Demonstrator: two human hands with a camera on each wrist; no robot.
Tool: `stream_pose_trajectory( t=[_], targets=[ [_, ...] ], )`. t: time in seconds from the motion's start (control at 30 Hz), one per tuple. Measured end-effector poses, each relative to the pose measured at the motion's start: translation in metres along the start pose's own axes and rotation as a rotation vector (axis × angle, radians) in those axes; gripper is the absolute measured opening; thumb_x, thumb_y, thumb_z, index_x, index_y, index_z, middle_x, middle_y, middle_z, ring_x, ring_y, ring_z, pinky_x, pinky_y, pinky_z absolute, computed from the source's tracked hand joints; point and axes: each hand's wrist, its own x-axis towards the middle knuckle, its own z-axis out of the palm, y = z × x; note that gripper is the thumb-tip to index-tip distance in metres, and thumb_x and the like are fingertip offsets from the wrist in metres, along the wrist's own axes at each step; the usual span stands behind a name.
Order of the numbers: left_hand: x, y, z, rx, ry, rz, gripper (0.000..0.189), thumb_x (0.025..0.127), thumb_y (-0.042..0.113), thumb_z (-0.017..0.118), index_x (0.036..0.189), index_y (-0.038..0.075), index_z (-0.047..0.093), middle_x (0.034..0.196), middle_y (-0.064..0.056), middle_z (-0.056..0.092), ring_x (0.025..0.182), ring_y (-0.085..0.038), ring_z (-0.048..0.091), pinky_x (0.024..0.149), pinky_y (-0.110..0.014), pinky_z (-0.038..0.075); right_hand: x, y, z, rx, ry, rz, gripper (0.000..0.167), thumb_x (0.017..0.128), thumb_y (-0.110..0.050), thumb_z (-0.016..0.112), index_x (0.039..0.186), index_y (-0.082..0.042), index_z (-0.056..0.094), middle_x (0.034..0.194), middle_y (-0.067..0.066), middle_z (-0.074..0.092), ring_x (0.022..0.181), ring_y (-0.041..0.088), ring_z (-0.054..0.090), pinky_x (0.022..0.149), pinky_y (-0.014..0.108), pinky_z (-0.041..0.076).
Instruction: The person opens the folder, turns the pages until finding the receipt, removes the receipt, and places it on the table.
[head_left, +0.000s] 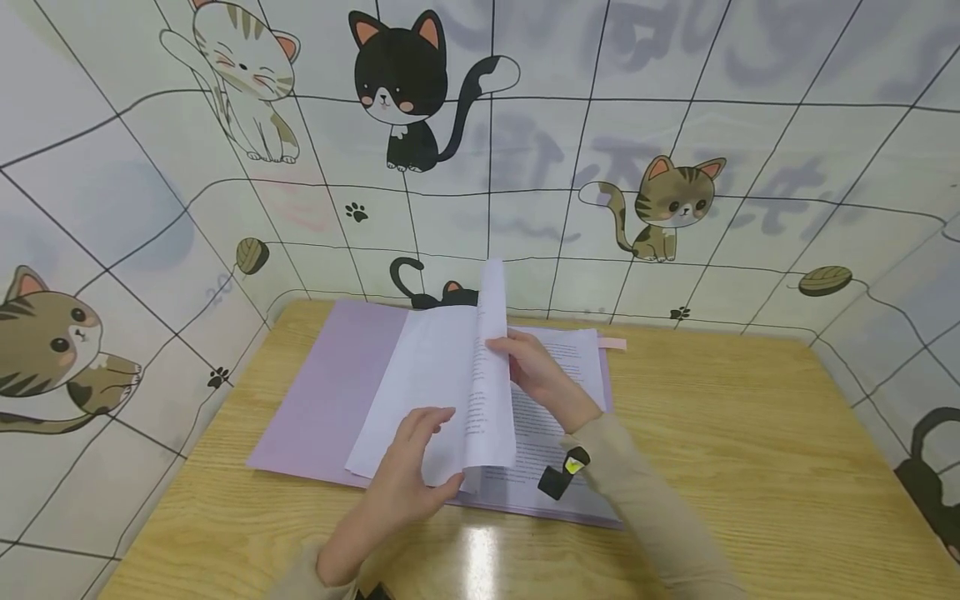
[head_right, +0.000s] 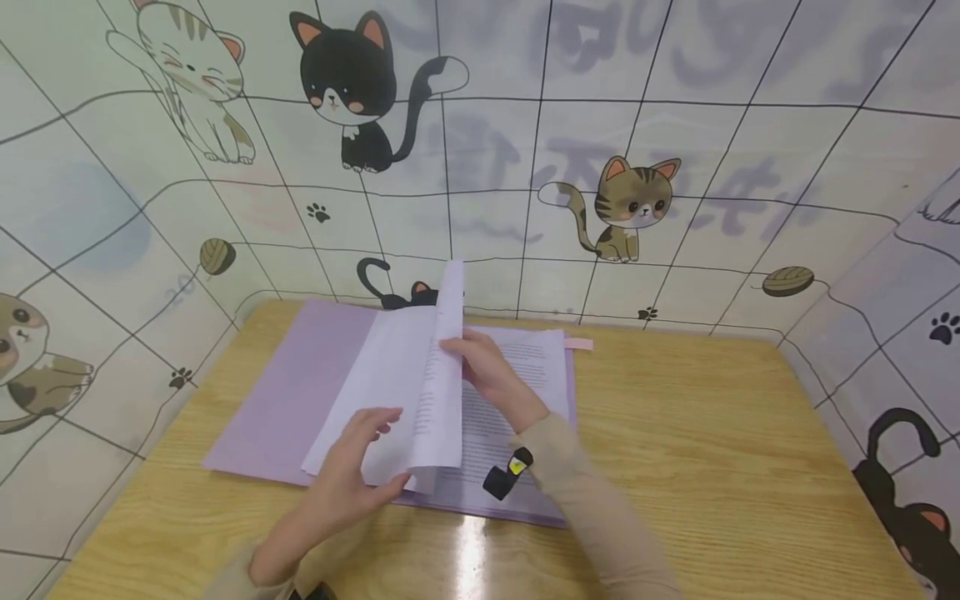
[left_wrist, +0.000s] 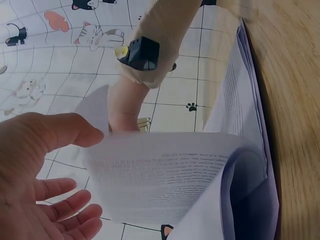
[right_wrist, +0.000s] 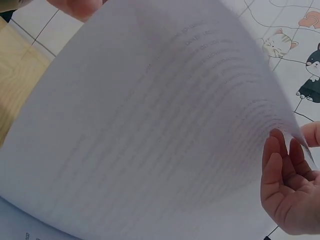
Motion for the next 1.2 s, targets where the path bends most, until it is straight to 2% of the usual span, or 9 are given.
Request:
stream_pose_trajectory(
  t=[0.17, 0.37, 0.5, 0.67, 0.8, 0.87, 0.97, 1.07, 1.2],
  targets=[
    [0.0, 0.007, 0.002, 0.05, 0.001, 0.061, 0.083, 0.057, 0.0, 0.08, 0.131, -0.001, 0.043, 0.124, -0.013, 0.044, 0.111, -0.026, 0.048, 0.085, -0.037, 0.05, 0.001, 0.003, 0.005, -0.005, 0.009, -0.001, 0.045, 0.091, -0.006, 0.048, 0.132, 0.01, 0.04, 0.099, 0.003, 0.062, 0.085, 0.01, 0.062, 0.073, 0.023, 0.05],
    [0.004, 0.012, 0.006, 0.05, 0.126, 0.089, 0.071, 0.056, -0.008, 0.075, 0.123, -0.003, 0.05, 0.117, -0.014, 0.048, 0.106, -0.025, 0.05, 0.08, -0.033, 0.052, 0.003, 0.007, 0.009, -0.018, -0.012, -0.008, 0.045, 0.091, -0.007, 0.048, 0.133, 0.009, 0.041, 0.11, 0.011, 0.061, 0.085, 0.009, 0.061, 0.072, 0.022, 0.049],
    [0.004, 0.012, 0.008, 0.047, 0.201, 0.131, 0.065, 0.054, -0.015, 0.07, 0.116, -0.003, 0.055, 0.112, -0.014, 0.051, 0.102, -0.026, 0.053, 0.08, -0.032, 0.053, 0.004, 0.01, 0.01, -0.042, -0.018, -0.011, 0.046, 0.091, -0.008, 0.049, 0.133, 0.008, 0.041, 0.105, 0.006, 0.063, 0.085, 0.009, 0.061, 0.071, 0.023, 0.049],
    [0.005, 0.009, 0.009, 0.033, 0.265, 0.127, 0.059, 0.055, -0.024, 0.066, 0.11, -0.003, 0.059, 0.106, -0.013, 0.053, 0.094, -0.024, 0.057, 0.075, -0.027, 0.053, 0.004, 0.011, 0.011, -0.054, -0.021, -0.003, 0.046, 0.091, -0.008, 0.05, 0.133, 0.009, 0.041, 0.109, 0.012, 0.063, 0.083, 0.009, 0.062, 0.073, 0.025, 0.049],
    [0.005, 0.004, 0.008, 0.038, 0.315, 0.123, 0.057, 0.054, -0.029, 0.062, 0.105, -0.004, 0.06, 0.1, -0.013, 0.054, 0.081, -0.021, 0.058, 0.067, -0.023, 0.052, 0.002, 0.01, 0.01, -0.076, -0.029, -0.014, 0.044, 0.091, -0.009, 0.05, 0.131, 0.009, 0.043, 0.099, 0.004, 0.066, 0.081, 0.009, 0.063, 0.07, 0.025, 0.049],
    [0.005, 0.001, 0.006, 0.046, 0.334, 0.121, 0.056, 0.053, -0.03, 0.06, 0.103, -0.005, 0.061, 0.098, -0.013, 0.054, 0.077, -0.02, 0.057, 0.065, -0.023, 0.052, 0.002, 0.009, 0.01, -0.088, -0.037, -0.018, 0.039, 0.091, -0.009, 0.051, 0.126, 0.006, 0.048, 0.092, 0.0, 0.066, 0.079, 0.01, 0.062, 0.069, 0.024, 0.049],
    [0.005, -0.003, 0.003, 0.063, 0.357, 0.125, 0.057, 0.052, -0.032, 0.06, 0.102, -0.004, 0.061, 0.097, -0.013, 0.054, 0.074, -0.019, 0.055, 0.063, -0.021, 0.05, 0.0, 0.008, 0.01, -0.091, -0.052, -0.013, 0.021, 0.09, -0.01, 0.053, 0.109, -0.001, 0.057, 0.086, -0.002, 0.064, 0.077, 0.011, 0.061, 0.068, 0.024, 0.048],
    [0.004, -0.007, 0.0, 0.076, 0.368, 0.122, 0.058, 0.051, -0.033, 0.062, 0.102, -0.004, 0.061, 0.096, -0.013, 0.054, 0.073, -0.018, 0.054, 0.063, -0.018, 0.049, -0.001, 0.006, 0.009, -0.101, -0.066, -0.001, 0.005, 0.091, -0.011, 0.054, 0.093, -0.009, 0.057, 0.085, -0.001, 0.064, 0.078, 0.012, 0.061, 0.068, 0.024, 0.047],
    [0.001, -0.015, -0.005, 0.099, 0.375, 0.101, 0.059, 0.049, -0.033, 0.062, 0.101, -0.005, 0.06, 0.093, -0.013, 0.054, 0.07, -0.017, 0.052, 0.062, -0.017, 0.046, -0.004, 0.005, 0.005, -0.117, -0.058, -0.001, 0.006, 0.092, -0.01, 0.052, 0.089, -0.013, 0.057, 0.086, -0.001, 0.065, 0.079, 0.012, 0.061, 0.069, 0.024, 0.048]
  ],
)
